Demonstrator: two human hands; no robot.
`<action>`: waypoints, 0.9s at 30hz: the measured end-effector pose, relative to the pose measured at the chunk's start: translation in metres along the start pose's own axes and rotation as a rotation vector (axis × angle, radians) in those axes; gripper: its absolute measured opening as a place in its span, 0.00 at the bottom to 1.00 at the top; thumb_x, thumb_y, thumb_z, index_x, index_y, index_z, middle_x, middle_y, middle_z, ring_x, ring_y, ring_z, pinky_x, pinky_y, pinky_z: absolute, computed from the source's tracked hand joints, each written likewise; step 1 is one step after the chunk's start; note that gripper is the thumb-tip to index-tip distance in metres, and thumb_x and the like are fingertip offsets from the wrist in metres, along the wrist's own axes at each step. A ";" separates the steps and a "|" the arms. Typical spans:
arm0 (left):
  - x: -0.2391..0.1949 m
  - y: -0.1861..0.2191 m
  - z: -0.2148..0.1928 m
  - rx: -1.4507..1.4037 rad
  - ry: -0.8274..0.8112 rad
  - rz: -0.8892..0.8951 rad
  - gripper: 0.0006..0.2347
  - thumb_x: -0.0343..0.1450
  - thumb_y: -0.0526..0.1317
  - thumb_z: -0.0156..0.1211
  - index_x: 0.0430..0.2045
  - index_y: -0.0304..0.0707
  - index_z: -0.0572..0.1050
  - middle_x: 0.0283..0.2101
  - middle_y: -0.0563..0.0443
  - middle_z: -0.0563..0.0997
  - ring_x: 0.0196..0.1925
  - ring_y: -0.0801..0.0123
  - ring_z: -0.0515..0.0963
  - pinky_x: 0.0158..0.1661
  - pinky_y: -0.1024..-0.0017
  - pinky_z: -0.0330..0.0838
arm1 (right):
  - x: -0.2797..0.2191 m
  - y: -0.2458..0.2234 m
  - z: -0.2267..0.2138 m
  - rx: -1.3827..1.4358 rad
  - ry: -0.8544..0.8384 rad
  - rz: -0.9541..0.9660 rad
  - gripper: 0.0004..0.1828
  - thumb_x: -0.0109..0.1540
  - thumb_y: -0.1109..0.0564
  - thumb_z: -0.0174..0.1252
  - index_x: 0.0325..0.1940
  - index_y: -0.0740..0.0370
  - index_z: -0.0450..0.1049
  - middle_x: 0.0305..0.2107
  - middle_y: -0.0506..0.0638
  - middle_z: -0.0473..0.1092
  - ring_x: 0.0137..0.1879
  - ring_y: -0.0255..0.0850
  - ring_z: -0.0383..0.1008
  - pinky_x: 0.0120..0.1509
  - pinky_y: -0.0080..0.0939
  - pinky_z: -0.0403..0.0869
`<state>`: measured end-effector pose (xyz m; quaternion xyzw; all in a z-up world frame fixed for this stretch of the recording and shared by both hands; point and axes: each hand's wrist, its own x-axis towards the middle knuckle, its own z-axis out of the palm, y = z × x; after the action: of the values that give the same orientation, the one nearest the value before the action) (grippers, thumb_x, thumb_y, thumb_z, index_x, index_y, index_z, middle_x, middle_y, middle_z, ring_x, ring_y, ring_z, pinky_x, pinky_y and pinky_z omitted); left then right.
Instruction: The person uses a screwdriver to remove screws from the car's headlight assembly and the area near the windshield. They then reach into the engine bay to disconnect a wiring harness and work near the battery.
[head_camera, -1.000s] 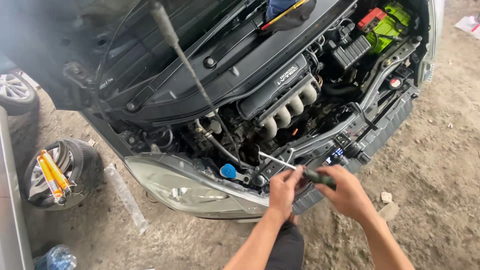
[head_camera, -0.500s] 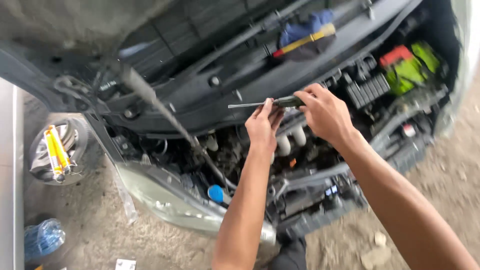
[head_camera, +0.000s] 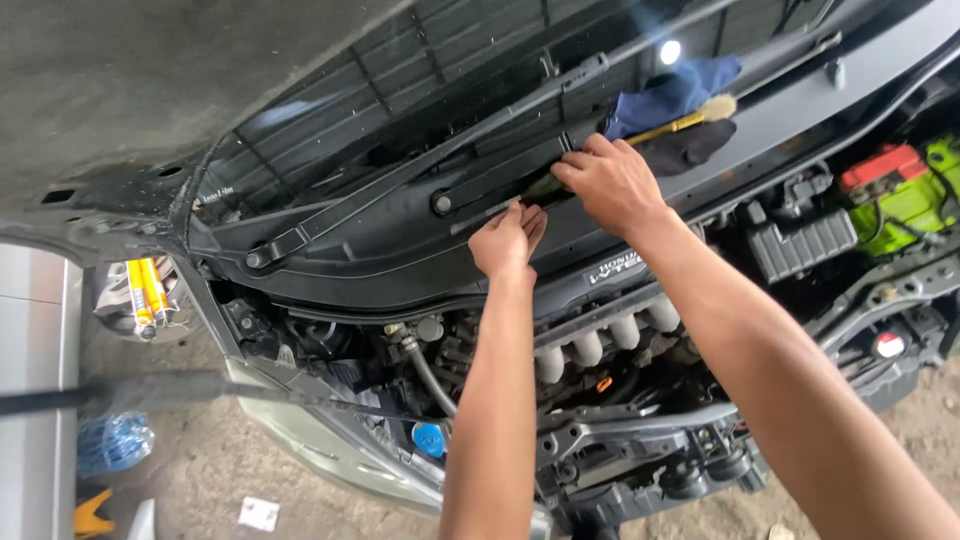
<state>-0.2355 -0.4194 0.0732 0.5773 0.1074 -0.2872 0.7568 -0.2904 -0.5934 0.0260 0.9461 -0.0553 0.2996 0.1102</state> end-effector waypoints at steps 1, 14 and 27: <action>-0.006 0.002 0.003 0.009 0.006 -0.008 0.15 0.77 0.37 0.57 0.49 0.14 0.72 0.46 0.24 0.81 0.51 0.44 0.84 0.50 0.55 0.86 | -0.003 -0.001 0.006 0.008 -0.008 0.007 0.12 0.58 0.46 0.65 0.46 0.41 0.76 0.41 0.37 0.75 0.52 0.39 0.70 0.47 0.39 0.69; -0.010 -0.010 0.015 0.093 0.205 0.186 0.10 0.73 0.35 0.57 0.39 0.20 0.79 0.34 0.27 0.84 0.36 0.43 0.86 0.39 0.54 0.86 | -0.052 -0.017 -0.073 0.205 0.286 0.141 0.17 0.64 0.63 0.59 0.57 0.56 0.79 0.56 0.61 0.67 0.68 0.59 0.67 0.72 0.56 0.66; -0.001 -0.101 0.091 1.322 -0.087 1.973 0.13 0.77 0.43 0.45 0.21 0.43 0.65 0.27 0.56 0.60 0.29 0.60 0.68 0.25 0.64 0.63 | -0.217 0.049 -0.016 0.512 -0.022 0.719 0.18 0.63 0.50 0.71 0.47 0.66 0.78 0.33 0.57 0.72 0.38 0.63 0.77 0.39 0.58 0.76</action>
<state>-0.3083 -0.5213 0.0200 0.6789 -0.5786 0.4006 0.2093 -0.4841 -0.6290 -0.0786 0.8666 -0.3061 0.3129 -0.2398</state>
